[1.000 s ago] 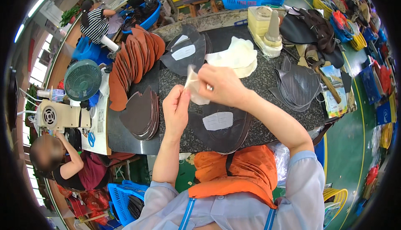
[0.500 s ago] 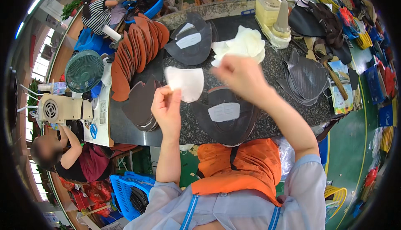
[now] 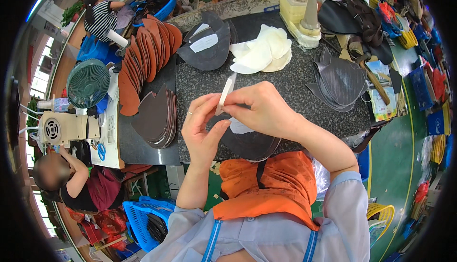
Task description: Applying adhesive and assembling shoe upper components.
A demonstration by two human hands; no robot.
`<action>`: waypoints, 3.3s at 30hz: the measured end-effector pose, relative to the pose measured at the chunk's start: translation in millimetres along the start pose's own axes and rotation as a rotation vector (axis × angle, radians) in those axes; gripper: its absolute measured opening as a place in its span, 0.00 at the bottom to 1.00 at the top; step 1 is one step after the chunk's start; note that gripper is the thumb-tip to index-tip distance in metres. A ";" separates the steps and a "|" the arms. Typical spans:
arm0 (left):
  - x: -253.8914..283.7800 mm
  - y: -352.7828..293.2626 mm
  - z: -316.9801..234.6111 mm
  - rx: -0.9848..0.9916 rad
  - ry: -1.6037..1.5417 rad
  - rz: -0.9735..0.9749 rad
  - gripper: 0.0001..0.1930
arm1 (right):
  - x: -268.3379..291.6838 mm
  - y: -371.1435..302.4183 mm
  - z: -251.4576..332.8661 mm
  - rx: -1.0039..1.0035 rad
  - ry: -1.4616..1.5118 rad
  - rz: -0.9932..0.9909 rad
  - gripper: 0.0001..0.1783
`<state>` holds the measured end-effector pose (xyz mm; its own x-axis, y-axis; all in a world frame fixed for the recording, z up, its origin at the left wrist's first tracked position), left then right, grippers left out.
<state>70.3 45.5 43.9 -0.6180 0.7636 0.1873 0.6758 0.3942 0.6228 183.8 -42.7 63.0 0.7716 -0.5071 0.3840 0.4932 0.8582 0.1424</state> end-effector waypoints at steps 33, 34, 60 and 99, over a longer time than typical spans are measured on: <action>-19.4 -19.6 8.2 0.364 -0.342 0.064 0.07 | 6.4 -35.9 31.2 0.348 -0.205 -0.181 0.07; -19.4 -25.3 18.4 0.457 -0.479 -0.025 0.07 | 5.4 -35.4 26.0 0.322 -0.143 -0.172 0.07; -46.8 -48.7 -63.3 -0.772 0.404 0.124 0.12 | -23.8 -79.6 -109.5 -0.779 1.005 0.146 0.21; 10.7 -85.9 88.2 0.550 0.224 0.203 0.10 | -26.0 -72.0 -153.9 -0.833 0.154 0.272 0.12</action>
<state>41.1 65.0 -74.6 -0.4844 0.7488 0.4524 0.8596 0.5035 0.0869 190.1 -103.5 -97.6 0.9203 -0.3510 0.1726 0.3712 0.6444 -0.6686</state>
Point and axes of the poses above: each hand's wrist, its own y-axis towards the middle knuckle, its own x-axis out of the back of the hand, z = x × y, the point moved 9 cm from there along y, towards the middle knuckle, and after that the axes turned 10 degrees about -x, right-handed, at the moved point
